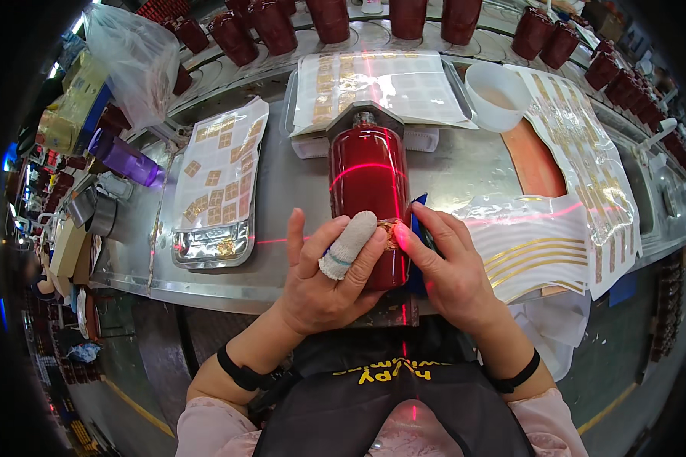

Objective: Applying decorative labels and gold seals to red liquor bottles on a factory assembly line.

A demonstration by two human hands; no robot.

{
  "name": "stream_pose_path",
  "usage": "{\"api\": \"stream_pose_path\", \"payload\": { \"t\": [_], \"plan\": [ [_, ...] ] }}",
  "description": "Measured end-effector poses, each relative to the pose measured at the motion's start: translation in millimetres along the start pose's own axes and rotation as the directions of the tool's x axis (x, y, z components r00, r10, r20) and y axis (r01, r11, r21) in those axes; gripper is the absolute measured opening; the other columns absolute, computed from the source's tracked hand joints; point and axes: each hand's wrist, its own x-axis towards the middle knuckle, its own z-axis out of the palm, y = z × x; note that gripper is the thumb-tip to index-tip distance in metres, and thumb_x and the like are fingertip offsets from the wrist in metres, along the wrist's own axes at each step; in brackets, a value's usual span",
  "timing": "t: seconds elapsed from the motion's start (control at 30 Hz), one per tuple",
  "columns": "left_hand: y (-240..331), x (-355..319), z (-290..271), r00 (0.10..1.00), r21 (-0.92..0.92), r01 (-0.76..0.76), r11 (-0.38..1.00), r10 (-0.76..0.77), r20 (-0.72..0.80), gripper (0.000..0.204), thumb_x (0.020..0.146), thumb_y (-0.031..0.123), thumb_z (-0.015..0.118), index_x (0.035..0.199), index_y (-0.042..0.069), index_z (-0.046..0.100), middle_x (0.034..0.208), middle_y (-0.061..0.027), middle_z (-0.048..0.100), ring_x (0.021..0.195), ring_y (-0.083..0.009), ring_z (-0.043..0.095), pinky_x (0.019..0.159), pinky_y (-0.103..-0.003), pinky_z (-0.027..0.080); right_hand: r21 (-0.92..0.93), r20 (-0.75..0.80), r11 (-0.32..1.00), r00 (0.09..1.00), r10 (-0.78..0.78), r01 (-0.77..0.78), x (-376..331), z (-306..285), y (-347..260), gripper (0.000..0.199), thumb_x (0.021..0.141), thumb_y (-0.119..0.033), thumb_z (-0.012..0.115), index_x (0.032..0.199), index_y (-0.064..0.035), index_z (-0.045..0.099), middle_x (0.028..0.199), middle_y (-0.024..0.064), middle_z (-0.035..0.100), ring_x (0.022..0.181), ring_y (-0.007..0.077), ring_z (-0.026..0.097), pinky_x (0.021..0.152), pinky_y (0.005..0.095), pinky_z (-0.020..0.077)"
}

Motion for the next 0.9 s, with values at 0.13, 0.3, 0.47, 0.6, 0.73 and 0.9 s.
{"api": "stream_pose_path", "payload": {
  "t": [0.13,0.3,0.47,0.6,0.73,0.9],
  "plan": [
    [1,0,0,1.000,0.013,0.029,0.999,-0.029,0.009,0.062,0.074,0.039,0.071,0.129,0.011,0.060,0.133,-0.0079,0.055,0.122,-0.0261,0.046,0.113,-0.061,0.020,-0.032,0.025,0.999,1.000,-0.004,0.005,0,-2,0,0.065,0.067,0.000,0.065,0.131,-0.0079,0.056,0.129,0.0242,0.052,0.109,0.0413,0.054,0.095,0.0448,0.0461],
    [2,0,0,1.000,0.001,0.024,1.000,-0.024,0.013,0.066,0.069,0.035,0.075,0.128,0.009,0.059,0.133,-0.0099,0.055,0.122,-0.0282,0.046,0.113,-0.060,0.019,0.455,-0.109,0.840,0.918,0.382,-0.296,3,-3,-8,0.046,0.079,0.000,0.062,0.124,-0.0008,0.054,0.110,0.0171,0.061,0.096,0.0278,0.061,0.086,0.0355,0.0490],
    [0,2,-4,0.999,-0.028,-0.035,0.999,0.035,-0.016,0.071,0.063,0.029,0.079,0.128,0.012,0.056,0.133,-0.0130,0.054,0.124,-0.0310,0.044,0.113,-0.062,0.016,0.612,-0.055,0.634,0.774,0.631,-0.473,9,9,1,0.030,0.090,-0.010,0.062,0.116,-0.0005,0.052,0.098,0.0115,0.062,0.084,0.0144,0.060,0.076,0.0291,0.0494],
    [7,8,-9,0.998,0.091,-0.047,0.995,0.042,0.054,0.056,0.077,0.028,0.067,0.131,0.020,0.054,0.134,-0.0042,0.056,0.130,-0.0272,0.040,0.114,-0.061,0.014,0.842,0.020,0.395,0.754,0.657,-0.366,-1,14,8,0.027,0.092,-0.011,0.062,0.116,-0.0004,0.052,0.101,0.0065,0.061,0.090,0.0097,0.056,0.080,0.0249,0.0477],
    [13,12,-8,0.978,0.167,-0.118,0.979,0.086,0.190,0.049,0.082,0.021,0.062,0.131,0.021,0.053,0.134,-0.0025,0.056,0.133,-0.0282,0.037,0.114,-0.060,0.012,0.790,-0.026,0.489,0.776,0.630,-0.370,-5,12,10,0.025,0.094,-0.011,0.061,0.116,-0.0012,0.054,0.100,0.0044,0.061,0.091,0.0074,0.055,0.081,0.0217,0.0466],
    [4,1,2,0.993,-0.101,0.042,0.994,-0.052,-0.107,0.076,0.065,0.029,0.079,0.135,0.016,0.049,0.132,-0.0109,0.054,0.127,-0.0323,0.042,0.112,-0.064,0.015,0.447,-0.212,0.865,0.912,0.351,-0.229,14,-4,4,0.032,0.083,-0.006,0.069,0.112,-0.0042,0.057,0.095,0.0067,0.061,0.085,0.0191,0.058,0.078,0.0323,0.0466]
  ]
}}
